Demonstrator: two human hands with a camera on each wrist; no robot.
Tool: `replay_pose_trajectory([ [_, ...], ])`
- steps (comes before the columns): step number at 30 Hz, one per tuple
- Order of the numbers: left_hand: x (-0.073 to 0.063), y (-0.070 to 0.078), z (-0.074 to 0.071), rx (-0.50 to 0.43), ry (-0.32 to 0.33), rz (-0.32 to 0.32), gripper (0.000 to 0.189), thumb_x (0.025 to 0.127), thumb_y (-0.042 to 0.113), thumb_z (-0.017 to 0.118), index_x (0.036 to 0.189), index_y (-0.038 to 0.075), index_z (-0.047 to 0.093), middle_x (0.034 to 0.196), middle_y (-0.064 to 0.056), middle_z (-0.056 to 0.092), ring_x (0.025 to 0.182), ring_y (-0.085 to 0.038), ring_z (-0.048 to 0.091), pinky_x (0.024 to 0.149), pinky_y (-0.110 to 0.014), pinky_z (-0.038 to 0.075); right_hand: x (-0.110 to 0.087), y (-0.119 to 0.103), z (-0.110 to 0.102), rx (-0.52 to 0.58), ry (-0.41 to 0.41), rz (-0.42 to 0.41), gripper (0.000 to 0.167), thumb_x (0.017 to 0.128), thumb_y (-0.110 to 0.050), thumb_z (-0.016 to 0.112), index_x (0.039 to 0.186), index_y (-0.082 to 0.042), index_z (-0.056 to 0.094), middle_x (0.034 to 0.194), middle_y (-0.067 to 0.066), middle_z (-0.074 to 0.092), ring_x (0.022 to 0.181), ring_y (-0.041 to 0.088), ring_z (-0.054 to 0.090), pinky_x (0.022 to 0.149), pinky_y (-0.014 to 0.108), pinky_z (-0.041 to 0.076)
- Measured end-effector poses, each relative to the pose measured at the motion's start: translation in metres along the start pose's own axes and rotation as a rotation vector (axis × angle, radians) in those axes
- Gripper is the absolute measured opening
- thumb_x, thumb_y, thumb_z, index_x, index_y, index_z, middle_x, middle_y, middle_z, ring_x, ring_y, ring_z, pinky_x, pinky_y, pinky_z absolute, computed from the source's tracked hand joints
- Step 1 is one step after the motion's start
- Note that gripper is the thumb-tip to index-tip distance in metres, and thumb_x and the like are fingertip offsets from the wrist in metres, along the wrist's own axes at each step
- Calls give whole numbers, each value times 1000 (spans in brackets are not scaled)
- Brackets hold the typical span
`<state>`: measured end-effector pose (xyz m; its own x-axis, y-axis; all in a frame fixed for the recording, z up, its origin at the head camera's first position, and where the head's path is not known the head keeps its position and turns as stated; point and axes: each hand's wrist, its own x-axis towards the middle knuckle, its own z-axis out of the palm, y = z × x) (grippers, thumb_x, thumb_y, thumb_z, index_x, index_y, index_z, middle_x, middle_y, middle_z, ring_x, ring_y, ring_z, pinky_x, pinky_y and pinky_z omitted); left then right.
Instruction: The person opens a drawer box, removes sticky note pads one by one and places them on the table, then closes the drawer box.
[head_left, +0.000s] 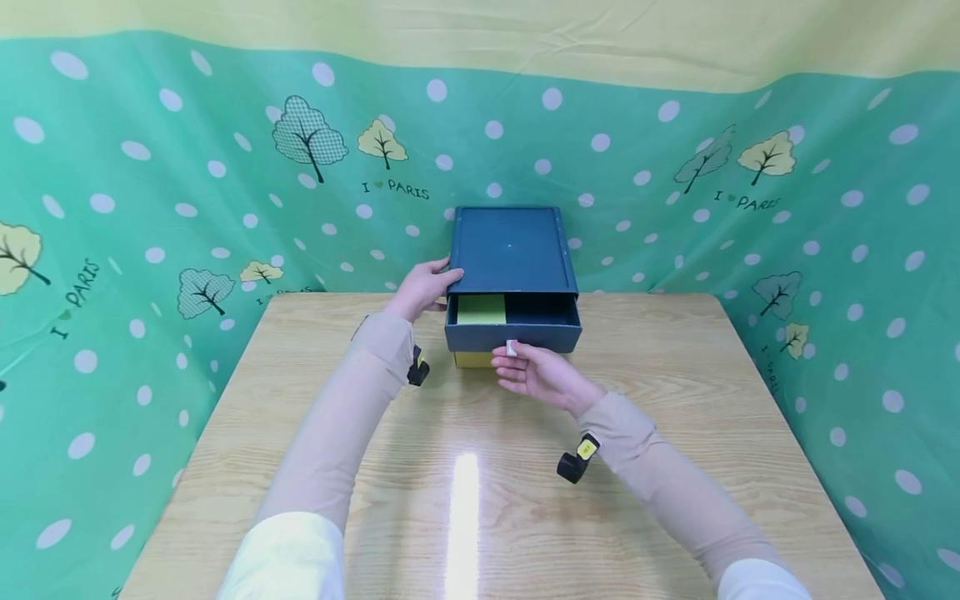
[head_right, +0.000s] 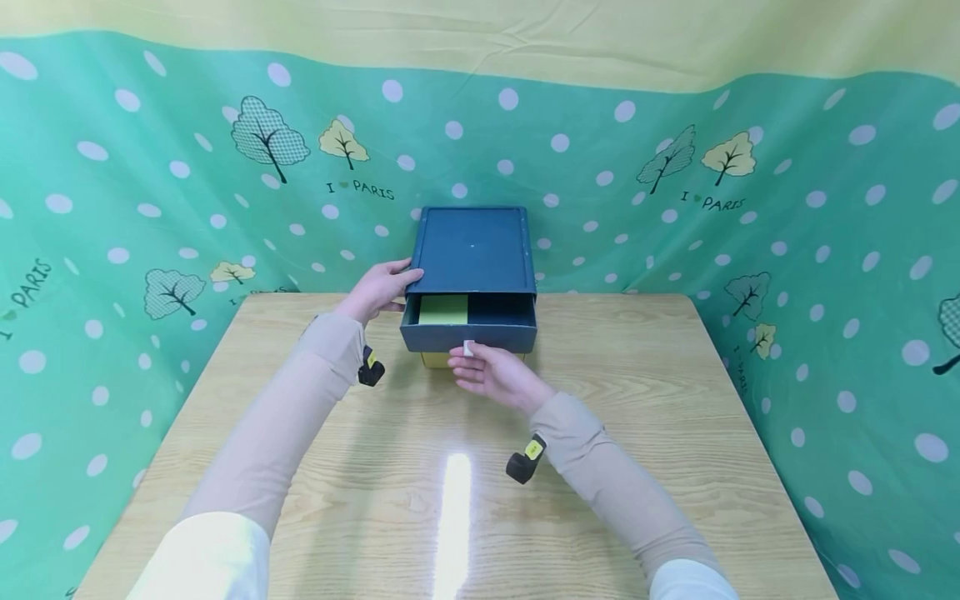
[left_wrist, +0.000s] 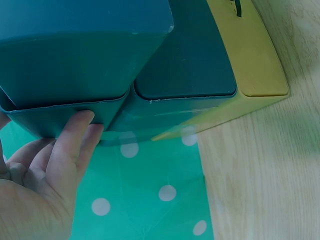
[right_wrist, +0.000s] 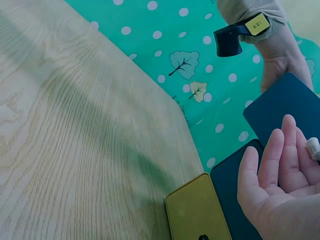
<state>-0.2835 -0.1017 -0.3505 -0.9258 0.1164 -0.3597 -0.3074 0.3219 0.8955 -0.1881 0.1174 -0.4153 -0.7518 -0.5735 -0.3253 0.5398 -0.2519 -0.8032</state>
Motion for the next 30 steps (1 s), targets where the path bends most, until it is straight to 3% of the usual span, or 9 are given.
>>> replay_pose_trajectory([
  [8,0,1,0,6,1,8,62,97,32,54,151,20,25,152,-11,34,130,-30,46,98,-46,49,-3,-2,0,2,1,5,32,104,-24,36,97,-11,64,90,-1,69,85,10,64,91,27,52],
  [14,0,0,-1,4,3,7,63,97,32,54,151,20,25,152,-12,34,130,-30,46,97,-46,49,-5,-2,2,-16,8,20,33,104,-24,35,96,-13,65,89,-2,69,84,9,64,103,33,46],
  [21,-1,-1,-1,15,4,2,63,97,34,54,151,21,24,153,-10,31,130,-30,46,97,-45,50,-8,-2,3,-31,21,24,30,104,-24,36,99,-11,63,90,-2,68,86,9,63,92,27,51],
  [30,-3,1,0,31,-6,4,64,97,35,53,151,22,22,155,-9,26,134,-32,41,98,-45,49,-13,0,1,-43,31,31,31,104,-23,35,97,-11,63,90,-2,68,84,9,63,100,32,48],
])
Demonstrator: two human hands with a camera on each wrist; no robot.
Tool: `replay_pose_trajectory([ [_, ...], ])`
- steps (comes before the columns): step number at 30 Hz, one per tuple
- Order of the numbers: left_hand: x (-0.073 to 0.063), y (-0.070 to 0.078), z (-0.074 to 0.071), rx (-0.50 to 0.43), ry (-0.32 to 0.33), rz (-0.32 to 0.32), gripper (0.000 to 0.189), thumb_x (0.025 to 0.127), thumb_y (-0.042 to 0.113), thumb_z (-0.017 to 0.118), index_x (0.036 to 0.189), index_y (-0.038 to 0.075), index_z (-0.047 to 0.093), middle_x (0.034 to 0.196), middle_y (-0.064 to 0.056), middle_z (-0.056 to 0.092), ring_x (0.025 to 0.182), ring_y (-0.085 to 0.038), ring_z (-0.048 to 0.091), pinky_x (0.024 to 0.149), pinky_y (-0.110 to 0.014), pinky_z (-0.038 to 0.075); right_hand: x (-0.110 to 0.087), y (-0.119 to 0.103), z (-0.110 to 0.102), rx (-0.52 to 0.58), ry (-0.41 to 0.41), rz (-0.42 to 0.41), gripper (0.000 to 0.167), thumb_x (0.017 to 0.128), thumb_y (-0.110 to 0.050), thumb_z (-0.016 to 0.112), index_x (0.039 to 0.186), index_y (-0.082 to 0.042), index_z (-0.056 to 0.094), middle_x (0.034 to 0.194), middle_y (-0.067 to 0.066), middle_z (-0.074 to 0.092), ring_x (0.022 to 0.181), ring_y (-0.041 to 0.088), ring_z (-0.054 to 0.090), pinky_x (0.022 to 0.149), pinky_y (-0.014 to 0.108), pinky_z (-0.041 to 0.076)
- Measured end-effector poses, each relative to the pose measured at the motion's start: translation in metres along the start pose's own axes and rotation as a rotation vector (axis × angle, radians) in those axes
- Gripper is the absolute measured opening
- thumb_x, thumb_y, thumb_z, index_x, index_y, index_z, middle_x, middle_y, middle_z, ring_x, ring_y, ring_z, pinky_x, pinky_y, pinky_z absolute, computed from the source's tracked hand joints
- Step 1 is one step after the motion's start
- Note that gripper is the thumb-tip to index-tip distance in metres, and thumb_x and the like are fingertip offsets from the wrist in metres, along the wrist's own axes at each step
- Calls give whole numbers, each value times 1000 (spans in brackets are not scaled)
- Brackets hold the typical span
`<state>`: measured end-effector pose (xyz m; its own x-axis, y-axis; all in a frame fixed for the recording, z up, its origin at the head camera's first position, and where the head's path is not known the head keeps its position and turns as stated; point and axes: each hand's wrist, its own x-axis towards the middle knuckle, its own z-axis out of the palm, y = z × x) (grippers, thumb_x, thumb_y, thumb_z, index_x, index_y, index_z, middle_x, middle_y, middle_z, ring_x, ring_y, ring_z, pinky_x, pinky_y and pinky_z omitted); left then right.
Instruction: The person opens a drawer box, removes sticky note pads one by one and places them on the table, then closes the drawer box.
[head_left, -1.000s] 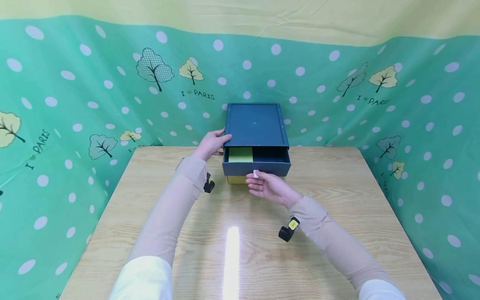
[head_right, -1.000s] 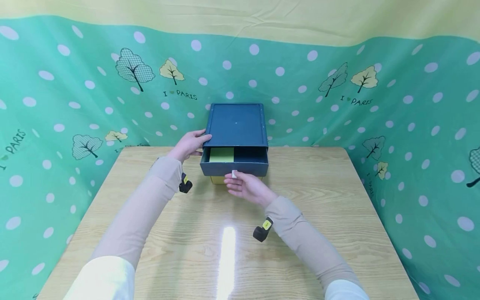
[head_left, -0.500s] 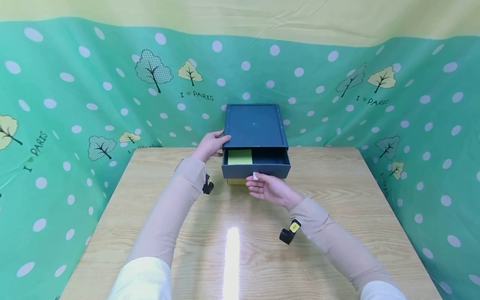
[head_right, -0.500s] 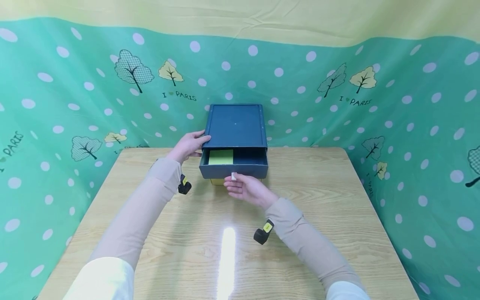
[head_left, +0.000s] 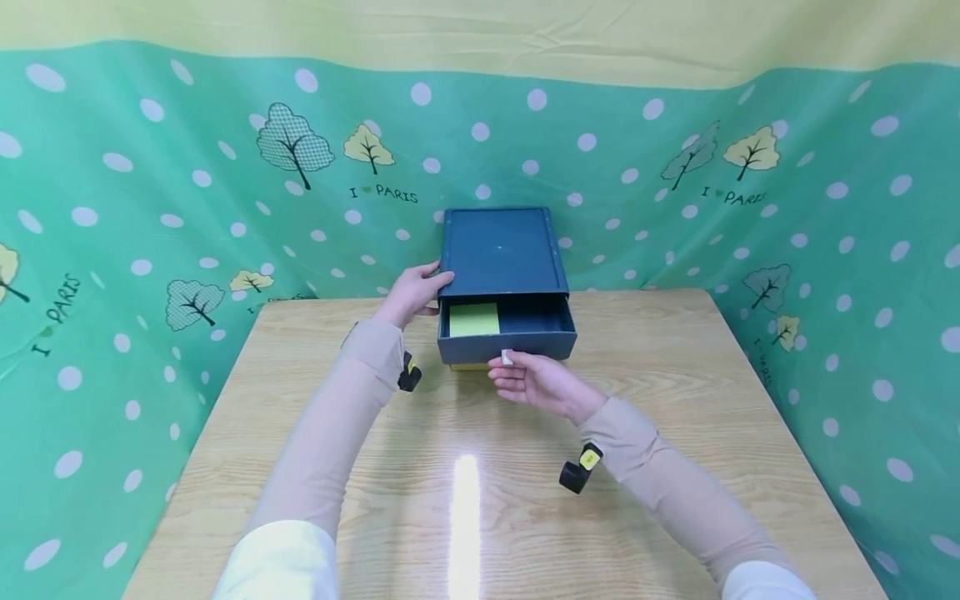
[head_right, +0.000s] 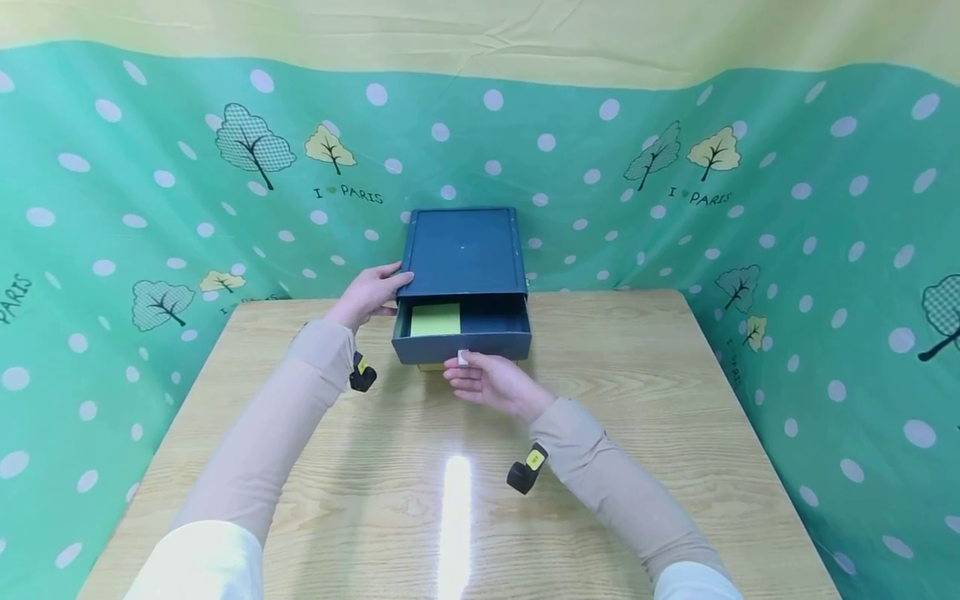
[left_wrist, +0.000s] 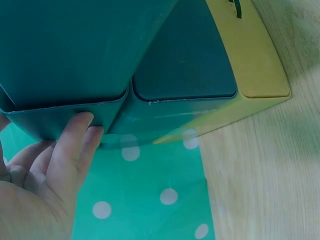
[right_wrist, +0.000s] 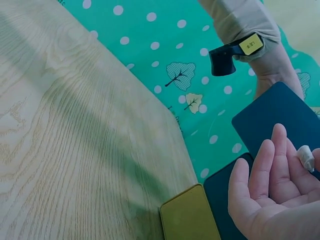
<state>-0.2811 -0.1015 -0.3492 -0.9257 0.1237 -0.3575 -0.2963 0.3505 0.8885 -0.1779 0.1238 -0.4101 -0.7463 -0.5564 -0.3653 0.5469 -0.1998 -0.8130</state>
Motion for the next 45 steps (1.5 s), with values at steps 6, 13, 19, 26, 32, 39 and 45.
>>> replay_pose_trajectory([
  [6,2,-2,-1,-5,8,-9,64,97,35,53,151,22,22,156,-9,26,133,-31,42,99,-46,48,-3,0,3,0,-6,-2,28,104,-23,36,102,-8,60,89,-2,68,84,9,63,86,24,53],
  [13,3,-2,0,-2,6,-5,64,97,35,53,151,21,22,156,-9,26,134,-31,41,99,-45,49,-5,1,5,-2,-4,3,29,104,-22,37,102,-9,62,89,-2,68,85,9,63,91,27,52],
  [19,3,-4,-3,-16,3,3,64,97,35,53,151,22,22,156,-9,25,134,-31,41,100,-45,48,-6,3,6,-6,-10,15,29,104,-21,36,101,-8,62,90,-2,69,85,9,64,98,31,50],
  [26,3,-6,-4,-28,6,-3,64,97,35,53,151,22,22,155,-9,27,131,-30,45,99,-45,49,-9,5,8,-11,-11,22,28,104,-21,37,108,-4,59,91,-1,69,87,10,64,96,30,51],
  [32,4,-4,-2,-43,-7,-2,64,97,35,53,151,21,23,155,-10,27,132,-30,44,101,-46,47,-12,6,9,-5,-17,26,27,104,-21,38,105,-5,60,91,-1,68,86,9,64,95,29,51],
  [39,6,-4,-2,-47,1,-8,64,96,35,55,151,21,25,152,-10,33,129,-29,48,98,-45,49,-13,7,7,11,-42,26,29,104,-21,37,101,-9,62,90,-1,69,85,9,64,90,27,53],
  [45,6,-5,-2,-50,3,-6,63,96,35,55,151,22,26,151,-10,35,127,-28,50,97,-44,50,-15,8,8,-6,-41,29,28,104,-21,37,104,-7,61,92,-1,68,86,9,64,94,29,52],
])
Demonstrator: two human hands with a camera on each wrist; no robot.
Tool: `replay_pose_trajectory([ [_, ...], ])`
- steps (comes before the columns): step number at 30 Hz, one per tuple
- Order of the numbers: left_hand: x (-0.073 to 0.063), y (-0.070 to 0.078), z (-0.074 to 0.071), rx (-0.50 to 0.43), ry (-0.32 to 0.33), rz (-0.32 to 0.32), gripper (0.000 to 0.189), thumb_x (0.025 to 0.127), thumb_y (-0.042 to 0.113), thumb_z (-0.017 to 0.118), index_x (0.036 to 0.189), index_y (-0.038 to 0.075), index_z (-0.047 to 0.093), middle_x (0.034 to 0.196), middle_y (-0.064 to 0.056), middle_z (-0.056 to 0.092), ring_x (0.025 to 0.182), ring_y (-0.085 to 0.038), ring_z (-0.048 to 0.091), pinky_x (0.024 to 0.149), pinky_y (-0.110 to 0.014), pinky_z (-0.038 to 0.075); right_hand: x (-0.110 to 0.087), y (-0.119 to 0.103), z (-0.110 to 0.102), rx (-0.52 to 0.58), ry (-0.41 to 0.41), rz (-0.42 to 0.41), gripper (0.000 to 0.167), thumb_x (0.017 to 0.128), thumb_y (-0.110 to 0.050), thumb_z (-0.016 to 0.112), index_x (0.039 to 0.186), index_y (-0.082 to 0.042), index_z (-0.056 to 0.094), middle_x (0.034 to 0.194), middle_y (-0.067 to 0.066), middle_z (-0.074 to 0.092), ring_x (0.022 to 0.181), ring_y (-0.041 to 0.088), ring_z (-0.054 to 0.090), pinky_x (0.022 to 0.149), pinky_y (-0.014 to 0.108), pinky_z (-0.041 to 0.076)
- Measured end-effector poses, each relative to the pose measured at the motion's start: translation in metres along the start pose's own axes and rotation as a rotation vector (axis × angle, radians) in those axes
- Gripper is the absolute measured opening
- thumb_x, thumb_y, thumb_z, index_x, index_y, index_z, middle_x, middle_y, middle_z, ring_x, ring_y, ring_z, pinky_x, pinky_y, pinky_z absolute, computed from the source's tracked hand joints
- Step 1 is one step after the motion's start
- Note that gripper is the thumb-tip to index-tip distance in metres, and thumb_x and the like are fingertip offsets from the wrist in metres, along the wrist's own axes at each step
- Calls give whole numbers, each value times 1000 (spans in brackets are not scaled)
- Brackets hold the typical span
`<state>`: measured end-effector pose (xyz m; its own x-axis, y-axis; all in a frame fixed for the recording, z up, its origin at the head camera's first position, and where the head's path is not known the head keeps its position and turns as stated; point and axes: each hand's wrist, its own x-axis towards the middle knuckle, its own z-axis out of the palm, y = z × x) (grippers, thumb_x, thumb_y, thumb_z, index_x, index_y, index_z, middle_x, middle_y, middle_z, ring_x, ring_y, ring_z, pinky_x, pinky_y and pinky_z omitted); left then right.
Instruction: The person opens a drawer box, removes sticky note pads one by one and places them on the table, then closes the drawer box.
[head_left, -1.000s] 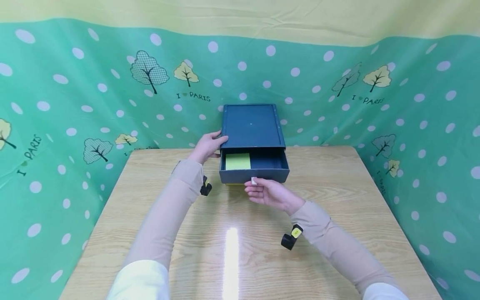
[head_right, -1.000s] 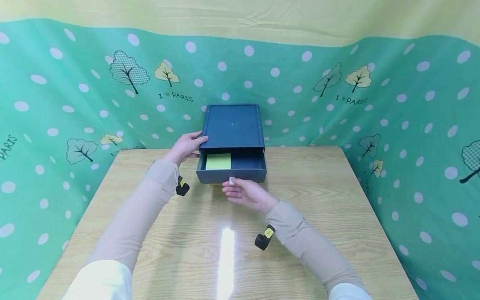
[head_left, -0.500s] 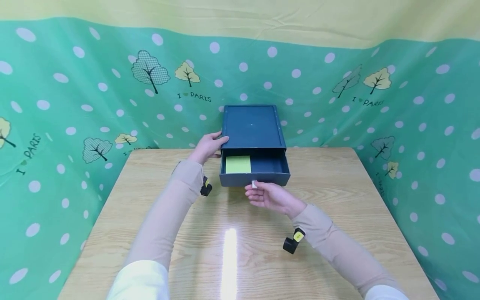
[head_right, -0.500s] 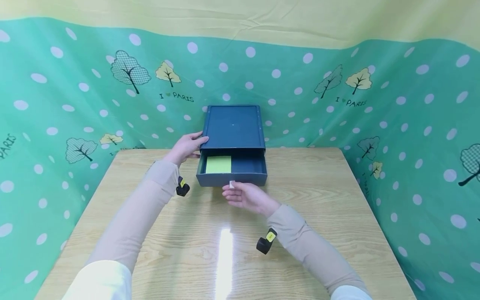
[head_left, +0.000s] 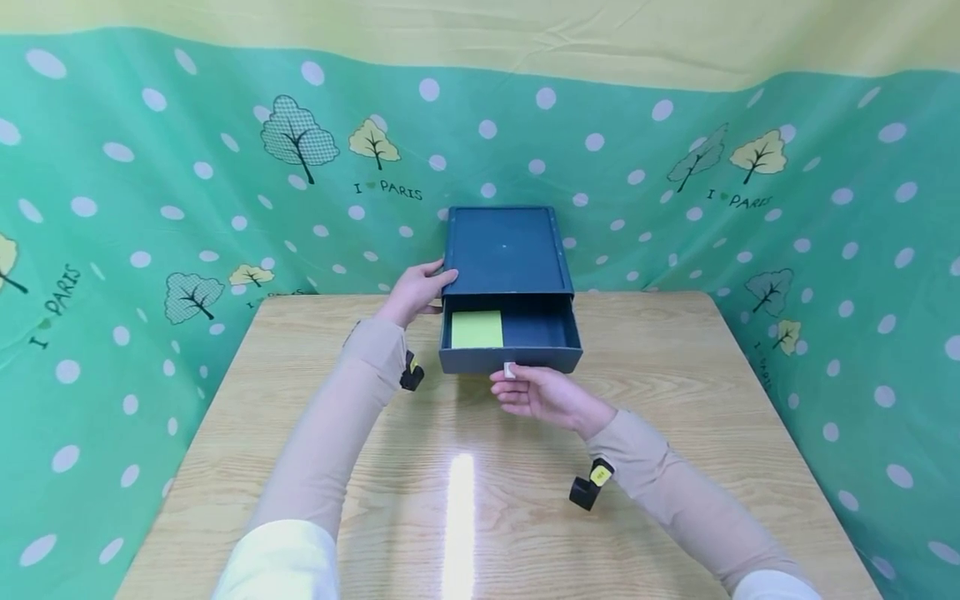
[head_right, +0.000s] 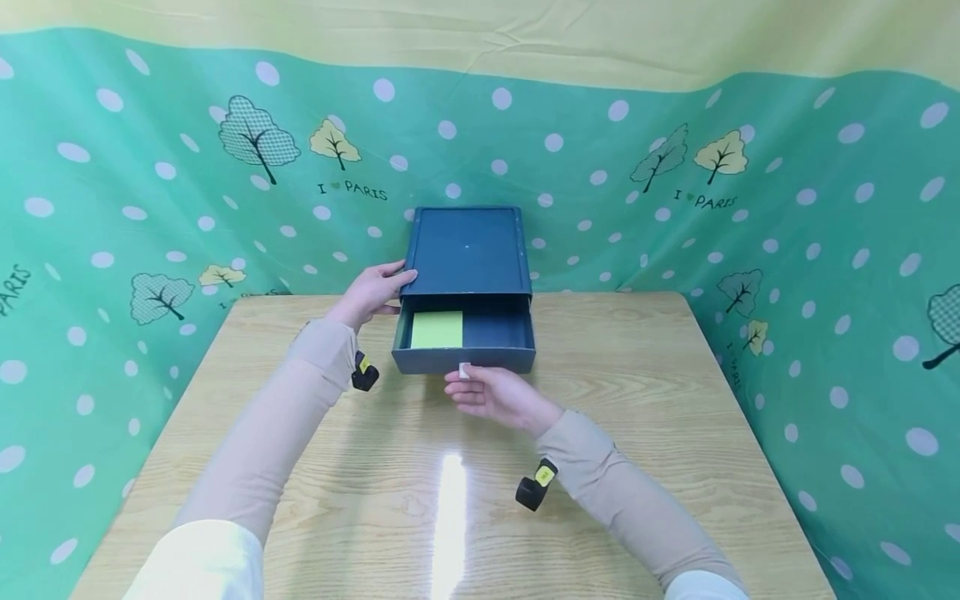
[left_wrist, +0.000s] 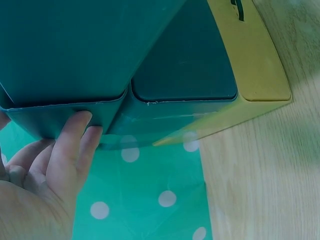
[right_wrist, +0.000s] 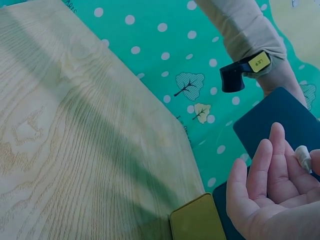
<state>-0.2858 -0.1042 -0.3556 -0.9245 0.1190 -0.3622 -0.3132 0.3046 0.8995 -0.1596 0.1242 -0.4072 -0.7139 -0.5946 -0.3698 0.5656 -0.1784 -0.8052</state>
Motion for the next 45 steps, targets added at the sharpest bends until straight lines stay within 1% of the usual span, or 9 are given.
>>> replay_pose_trajectory([
  [4,-1,0,-1,-16,-2,-2,64,96,35,55,151,22,25,152,-9,35,128,-29,49,98,-45,49,-1,1,0,-9,-3,5,28,104,-21,37,103,-8,61,92,-2,68,86,9,64,92,28,52],
  [10,-3,1,-1,-24,-11,-1,64,96,34,55,151,21,25,151,-10,36,128,-29,49,99,-46,48,0,3,-1,-13,-11,7,27,103,-22,39,100,-10,63,93,-2,68,88,9,64,94,29,52],
  [14,-2,1,-1,-27,-7,-4,63,96,35,55,151,22,26,150,-10,38,127,-28,50,99,-45,48,0,4,-1,-15,-11,9,26,103,-23,40,102,-10,63,93,-1,68,88,9,64,92,28,53],
  [17,-1,0,-1,-34,-10,-7,64,96,36,55,151,22,26,150,-9,38,127,-27,50,99,-45,48,0,5,-2,-27,-6,15,25,102,-23,42,105,-8,62,93,-2,68,87,9,64,96,30,51],
  [20,0,0,-1,-47,-9,-11,63,95,35,56,150,23,27,149,-8,39,126,-27,51,100,-45,48,-1,6,-2,-37,-1,20,27,102,-23,43,110,-4,59,93,-1,68,87,9,64,95,30,52],
  [27,0,-1,0,-59,-8,-12,63,95,35,56,150,23,28,147,-10,42,126,-28,51,100,-46,47,-4,7,-2,-65,-10,32,25,102,-23,44,107,-7,62,93,-1,69,88,9,64,98,33,50],
  [32,-1,-1,0,-45,2,-13,63,95,37,56,150,23,28,147,-9,42,126,-28,51,99,-45,48,-6,9,-2,-56,-21,24,25,102,-23,44,106,-8,63,91,-2,70,86,9,65,90,27,54],
  [38,0,-2,-1,-41,5,-11,63,95,37,56,150,23,28,147,-9,43,126,-27,51,99,-44,49,-7,12,-1,-38,-37,23,27,101,-23,45,111,-3,60,92,-1,70,86,9,65,89,26,54],
  [45,2,-2,-1,-59,-5,-10,63,95,37,56,150,23,29,148,-9,42,127,-28,50,100,-45,48,-8,12,-1,-47,-31,20,37,101,-25,46,121,5,53,91,-2,69,85,9,64,87,24,54],
])
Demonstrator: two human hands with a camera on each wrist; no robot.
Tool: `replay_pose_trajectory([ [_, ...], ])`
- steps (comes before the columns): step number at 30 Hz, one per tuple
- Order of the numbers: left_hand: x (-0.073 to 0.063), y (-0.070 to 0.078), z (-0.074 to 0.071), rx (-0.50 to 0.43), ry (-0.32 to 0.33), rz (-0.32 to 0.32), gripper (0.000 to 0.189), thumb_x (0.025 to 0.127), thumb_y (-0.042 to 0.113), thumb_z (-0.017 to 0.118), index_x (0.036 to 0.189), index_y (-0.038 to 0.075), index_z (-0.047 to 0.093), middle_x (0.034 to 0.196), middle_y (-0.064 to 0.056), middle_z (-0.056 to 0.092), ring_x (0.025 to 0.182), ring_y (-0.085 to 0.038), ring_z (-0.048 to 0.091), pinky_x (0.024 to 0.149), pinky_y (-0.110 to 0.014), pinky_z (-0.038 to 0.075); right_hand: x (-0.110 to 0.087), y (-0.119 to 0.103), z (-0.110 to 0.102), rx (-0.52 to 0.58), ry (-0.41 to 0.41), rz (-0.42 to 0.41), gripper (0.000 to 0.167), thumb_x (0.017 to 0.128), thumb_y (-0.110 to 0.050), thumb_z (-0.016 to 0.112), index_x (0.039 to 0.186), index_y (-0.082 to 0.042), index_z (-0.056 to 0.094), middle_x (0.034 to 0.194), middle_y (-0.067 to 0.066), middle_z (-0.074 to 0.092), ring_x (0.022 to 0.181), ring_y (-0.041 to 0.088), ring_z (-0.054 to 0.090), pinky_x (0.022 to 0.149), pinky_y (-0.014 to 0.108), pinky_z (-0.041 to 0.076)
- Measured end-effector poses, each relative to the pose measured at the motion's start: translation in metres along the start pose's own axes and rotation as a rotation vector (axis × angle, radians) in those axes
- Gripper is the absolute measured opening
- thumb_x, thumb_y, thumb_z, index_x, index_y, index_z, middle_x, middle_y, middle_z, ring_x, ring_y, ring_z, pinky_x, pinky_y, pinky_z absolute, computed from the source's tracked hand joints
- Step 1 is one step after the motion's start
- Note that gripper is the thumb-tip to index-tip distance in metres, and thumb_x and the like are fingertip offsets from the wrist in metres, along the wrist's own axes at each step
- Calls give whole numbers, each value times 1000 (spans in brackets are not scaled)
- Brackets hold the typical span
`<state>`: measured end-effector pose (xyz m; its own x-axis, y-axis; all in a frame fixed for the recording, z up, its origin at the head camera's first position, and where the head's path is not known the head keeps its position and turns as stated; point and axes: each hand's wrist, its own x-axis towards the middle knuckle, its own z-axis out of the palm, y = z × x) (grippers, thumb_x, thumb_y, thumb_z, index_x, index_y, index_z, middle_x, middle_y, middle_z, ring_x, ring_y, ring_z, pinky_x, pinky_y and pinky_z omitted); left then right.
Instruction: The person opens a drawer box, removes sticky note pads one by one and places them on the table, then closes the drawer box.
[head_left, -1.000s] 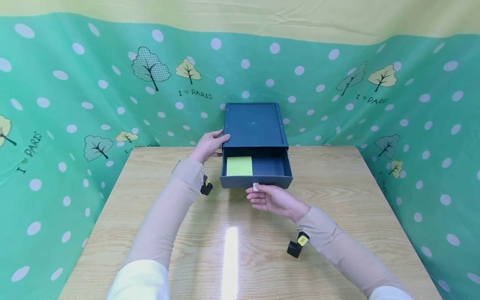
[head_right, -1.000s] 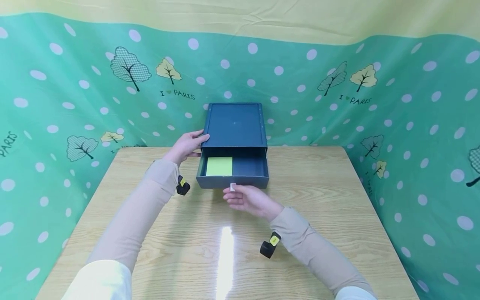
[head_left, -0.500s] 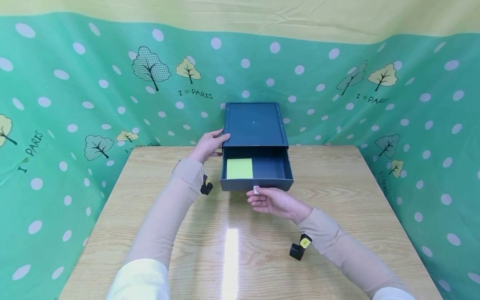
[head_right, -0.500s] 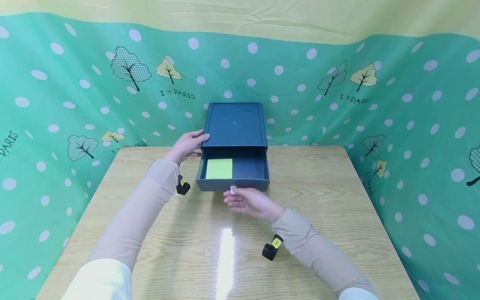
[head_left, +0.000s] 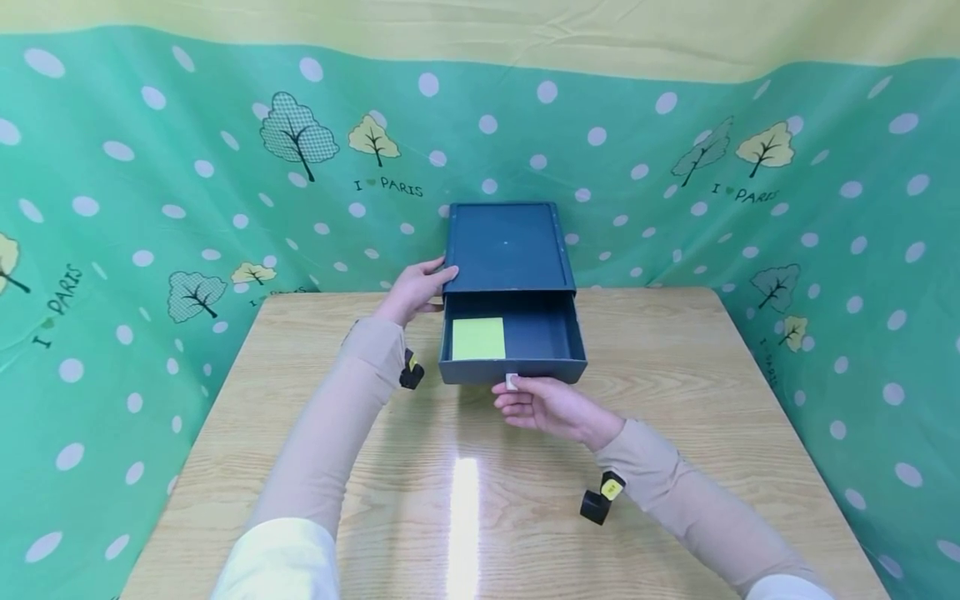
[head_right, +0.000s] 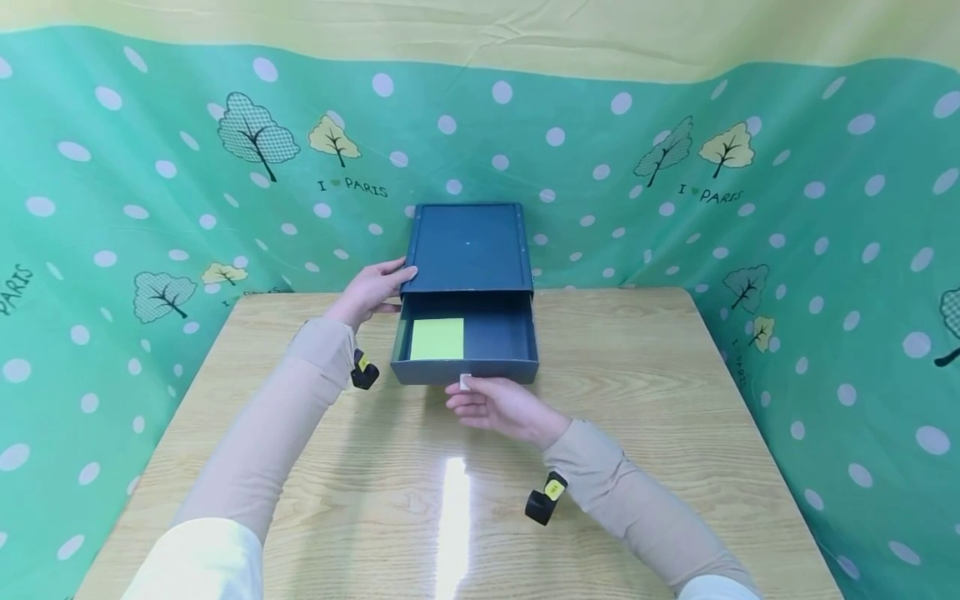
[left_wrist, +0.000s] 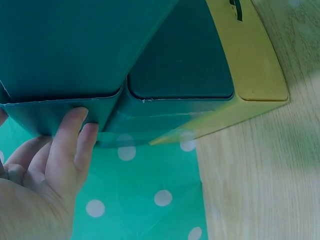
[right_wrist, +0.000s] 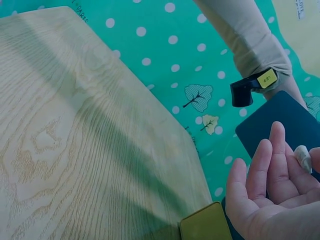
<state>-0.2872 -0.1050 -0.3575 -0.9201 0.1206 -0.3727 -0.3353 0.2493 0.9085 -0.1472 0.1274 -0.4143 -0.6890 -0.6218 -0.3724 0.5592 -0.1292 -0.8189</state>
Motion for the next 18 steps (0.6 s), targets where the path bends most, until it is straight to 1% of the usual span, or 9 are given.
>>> replay_pose_trajectory([
  [4,0,0,0,-4,-2,2,63,95,37,57,150,23,29,147,-8,42,128,-28,49,100,-46,47,-1,1,0,-13,5,8,35,101,-25,45,120,4,54,91,-2,69,86,9,64,87,25,54],
  [7,-1,0,0,-9,-4,-3,63,95,37,56,150,24,29,147,-8,43,128,-28,49,101,-46,47,-2,1,0,-26,13,19,37,101,-24,44,123,6,53,91,-2,69,87,10,64,87,25,54],
  [9,-2,1,1,-7,-5,-9,63,95,37,56,150,24,28,147,-8,42,127,-27,50,101,-45,47,-4,1,1,-30,9,25,41,102,-23,43,126,9,49,91,-2,69,87,9,63,88,25,54],
  [11,-2,1,1,-7,-5,-14,63,95,37,56,150,25,28,147,-8,42,127,-27,50,100,-45,48,-5,1,1,-35,1,26,42,102,-23,43,127,10,48,90,-3,69,87,9,63,90,27,53],
  [14,-3,1,2,-3,-3,-15,63,96,37,55,150,25,27,148,-8,42,126,-26,51,100,-44,48,-7,2,2,-31,-4,26,37,102,-23,43,122,7,53,91,-3,69,87,9,63,94,30,52],
  [18,-3,2,2,-9,2,-10,62,96,37,55,150,24,28,146,-8,44,126,-26,51,100,-44,48,-9,3,2,-29,-2,21,32,102,-22,43,116,2,57,91,-2,70,87,9,64,93,28,53],
])
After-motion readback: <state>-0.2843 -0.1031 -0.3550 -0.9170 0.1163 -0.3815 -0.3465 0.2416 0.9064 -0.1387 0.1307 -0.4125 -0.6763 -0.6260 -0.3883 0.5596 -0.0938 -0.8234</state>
